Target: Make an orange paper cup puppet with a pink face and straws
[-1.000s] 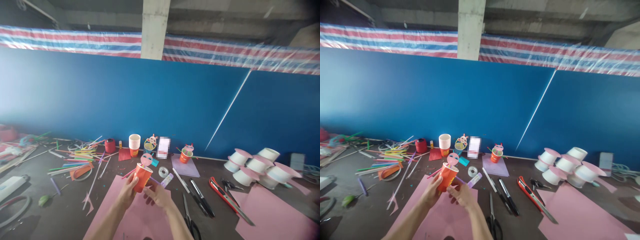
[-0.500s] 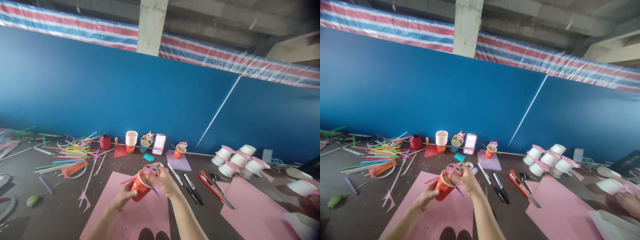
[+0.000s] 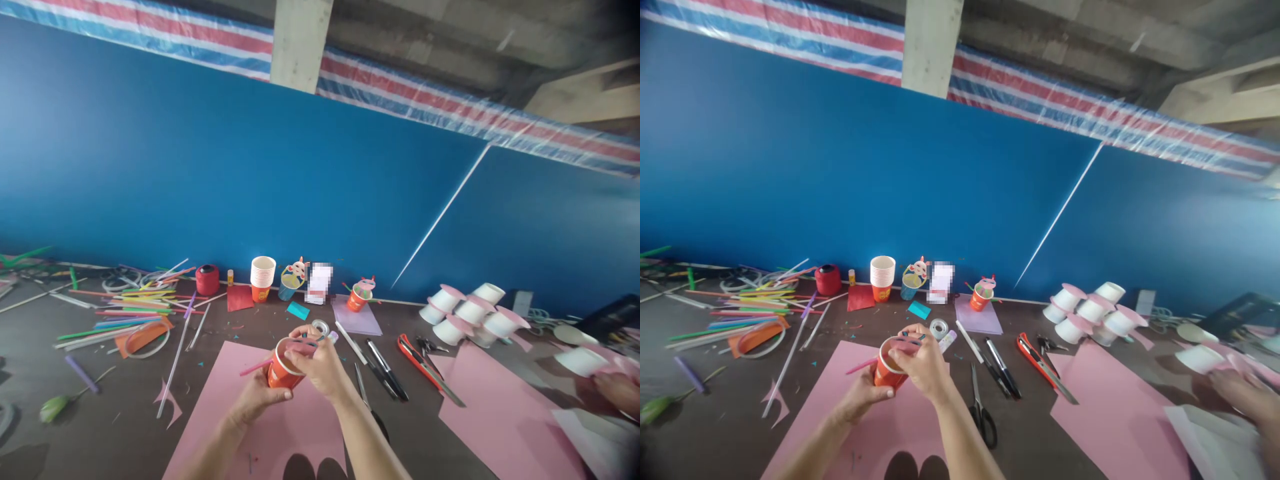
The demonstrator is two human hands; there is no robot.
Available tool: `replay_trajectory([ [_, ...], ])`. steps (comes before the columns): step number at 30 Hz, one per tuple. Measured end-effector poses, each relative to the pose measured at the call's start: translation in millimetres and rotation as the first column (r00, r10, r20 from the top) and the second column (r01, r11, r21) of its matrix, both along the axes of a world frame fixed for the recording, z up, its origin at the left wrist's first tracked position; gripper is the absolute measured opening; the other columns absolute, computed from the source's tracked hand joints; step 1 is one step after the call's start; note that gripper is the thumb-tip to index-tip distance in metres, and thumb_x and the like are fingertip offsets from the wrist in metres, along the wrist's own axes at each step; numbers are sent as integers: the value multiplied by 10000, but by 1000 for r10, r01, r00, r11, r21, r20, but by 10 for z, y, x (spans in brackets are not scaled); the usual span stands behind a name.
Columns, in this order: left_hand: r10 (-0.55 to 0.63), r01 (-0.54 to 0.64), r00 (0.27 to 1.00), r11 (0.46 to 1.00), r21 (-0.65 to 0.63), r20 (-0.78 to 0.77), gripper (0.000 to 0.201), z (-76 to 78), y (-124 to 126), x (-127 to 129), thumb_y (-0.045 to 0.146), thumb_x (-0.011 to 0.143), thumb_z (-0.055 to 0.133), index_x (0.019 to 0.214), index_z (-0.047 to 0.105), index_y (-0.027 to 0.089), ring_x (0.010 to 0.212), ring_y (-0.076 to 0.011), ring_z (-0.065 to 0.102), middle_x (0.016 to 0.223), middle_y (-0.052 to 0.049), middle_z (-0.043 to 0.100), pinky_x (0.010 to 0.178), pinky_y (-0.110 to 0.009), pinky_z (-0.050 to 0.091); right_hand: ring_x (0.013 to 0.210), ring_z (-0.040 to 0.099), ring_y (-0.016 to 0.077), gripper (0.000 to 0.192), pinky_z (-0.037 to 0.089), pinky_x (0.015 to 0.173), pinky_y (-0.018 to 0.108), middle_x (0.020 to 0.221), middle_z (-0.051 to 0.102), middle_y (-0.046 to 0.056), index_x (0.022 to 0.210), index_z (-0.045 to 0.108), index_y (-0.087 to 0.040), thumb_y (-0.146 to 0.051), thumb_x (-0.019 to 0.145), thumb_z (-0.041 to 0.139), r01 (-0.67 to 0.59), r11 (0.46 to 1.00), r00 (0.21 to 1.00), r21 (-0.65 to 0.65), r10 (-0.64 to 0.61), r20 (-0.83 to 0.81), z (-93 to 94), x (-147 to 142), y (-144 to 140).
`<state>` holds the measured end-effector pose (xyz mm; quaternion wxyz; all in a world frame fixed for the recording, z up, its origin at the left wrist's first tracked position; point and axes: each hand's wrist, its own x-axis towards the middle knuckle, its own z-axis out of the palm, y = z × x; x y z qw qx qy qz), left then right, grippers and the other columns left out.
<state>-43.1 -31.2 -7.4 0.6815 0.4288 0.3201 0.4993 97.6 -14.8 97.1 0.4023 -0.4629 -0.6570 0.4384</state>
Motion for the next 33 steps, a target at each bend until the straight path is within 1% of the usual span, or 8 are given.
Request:
replay_trajectory([
  [4,103,-105,994,992,75,42,596,-66,48,-39,356,501,792,1037,620,158,1021,-309,551,1058,-115,651,883,-386,419,925,571,221,306,450,782,331,1019,603,69,1001,591,-188,-323,730,630,-20,998,999,56,22,-26,-6,87,14],
  [8,171,-176,984,980,89,57,539,-97,72,-51,458,628,684,1071,617,158,1121,-321,480,1095,-133,632,950,-405,361,985,529,221,295,440,804,342,1047,574,80,1080,540,-202,-280,796,542,134,981,989,143,-123,-79,-127,201,-75],
  [12,84,-98,993,976,193,76,646,7,71,-28,453,612,698,1168,553,157,1110,-337,482,1125,-140,612,951,-413,351,1014,499,203,321,401,883,338,1067,522,58,1060,546,-232,-147,751,541,67,957,991,283,-97,91,-193,187,-231],
  [16,33,-38,999,965,258,26,671,102,73,-18,462,614,694,1189,528,159,1012,-311,546,1107,-129,618,910,-389,380,1013,492,202,211,382,900,328,1035,508,38,908,569,-228,-141,718,598,52,946,961,319,-134,243,-171,145,-293],
  [20,71,-80,996,978,191,52,614,66,67,-11,442,613,703,1142,564,164,1041,-316,532,1079,-120,634,890,-377,401,936,507,203,154,402,844,330,947,525,35,817,535,-216,-142,714,622,63,936,939,346,-173,297,-146,120,-295],
  [24,85,-94,986,994,53,142,561,-54,69,-21,432,604,715,1085,603,166,1047,-320,538,1046,-117,654,899,-391,402,841,513,198,124,418,782,331,856,533,34,801,530,-212,-134,731,598,73,931,930,359,-193,312,-139,70,-317],
  [29,-2,37,968,990,-136,249,526,-223,88,-69,554,646,625,984,641,151,887,-303,620,886,-115,698,815,-420,443,813,525,181,249,429,765,306,874,548,35,998,549,-221,-173,756,577,85,942,964,324,-161,214,-151,57,-285],
  [33,-126,148,960,987,-69,250,541,-243,76,-79,568,658,606,947,639,112,786,-284,641,768,-125,698,740,-396,458,937,524,212,254,414,802,322,1015,560,63,994,594,-208,-337,777,571,189,954,969,233,-219,110,-107,134,-127],
])
